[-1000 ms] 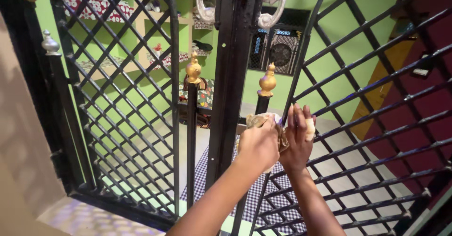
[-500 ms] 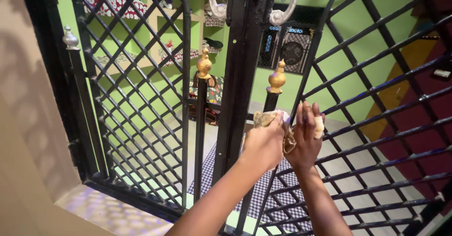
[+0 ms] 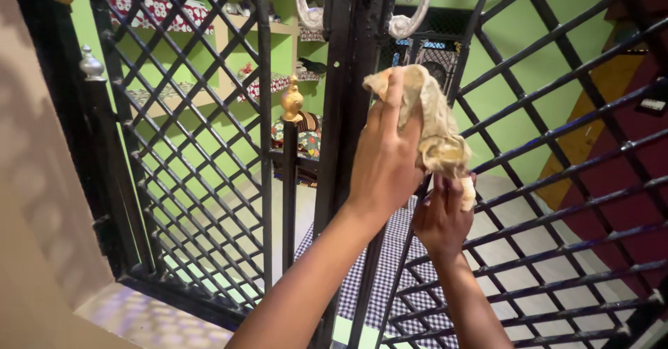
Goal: The person wipes a black metal gate and adjacent wall trim with a cloth. They clean the gate's lattice and decorative elements, then move to wipe the vertical wall trim and upper gate frame.
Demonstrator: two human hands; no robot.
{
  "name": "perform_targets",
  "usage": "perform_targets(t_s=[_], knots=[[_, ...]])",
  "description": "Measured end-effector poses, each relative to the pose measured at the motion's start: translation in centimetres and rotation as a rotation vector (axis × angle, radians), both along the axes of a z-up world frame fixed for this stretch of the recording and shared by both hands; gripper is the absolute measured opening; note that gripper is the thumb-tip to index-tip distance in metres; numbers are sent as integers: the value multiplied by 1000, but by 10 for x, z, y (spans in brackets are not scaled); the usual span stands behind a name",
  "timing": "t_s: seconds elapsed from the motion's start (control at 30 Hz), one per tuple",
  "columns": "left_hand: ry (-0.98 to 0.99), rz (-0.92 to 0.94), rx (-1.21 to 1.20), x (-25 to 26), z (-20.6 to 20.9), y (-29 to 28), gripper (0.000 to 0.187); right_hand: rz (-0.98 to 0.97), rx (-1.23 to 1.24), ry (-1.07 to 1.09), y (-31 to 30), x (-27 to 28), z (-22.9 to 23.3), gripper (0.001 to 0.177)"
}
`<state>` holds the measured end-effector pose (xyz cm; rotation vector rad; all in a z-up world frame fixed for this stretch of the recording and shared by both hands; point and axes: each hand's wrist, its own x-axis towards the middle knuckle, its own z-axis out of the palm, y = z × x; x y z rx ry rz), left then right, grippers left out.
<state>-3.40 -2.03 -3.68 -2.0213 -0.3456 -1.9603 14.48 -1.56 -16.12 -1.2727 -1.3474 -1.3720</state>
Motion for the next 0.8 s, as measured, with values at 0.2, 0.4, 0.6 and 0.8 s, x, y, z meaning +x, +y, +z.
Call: perform_targets(t_s=[0.2, 0.4, 0.6, 0.8], knots=[[-37, 113, -110, 33, -33, 24, 62, 56, 70, -30, -7, -10, 9, 47], [68, 162, -287, 26, -77, 33, 65, 64, 25, -11, -18, -21, 20, 48], [180, 91, -416, -1, -79, 8, 51, 84, -114, 6, -36, -8, 19, 60], [96, -123, -121, 14, -46, -34, 61, 61, -47, 30, -80, 29, 29, 63]])
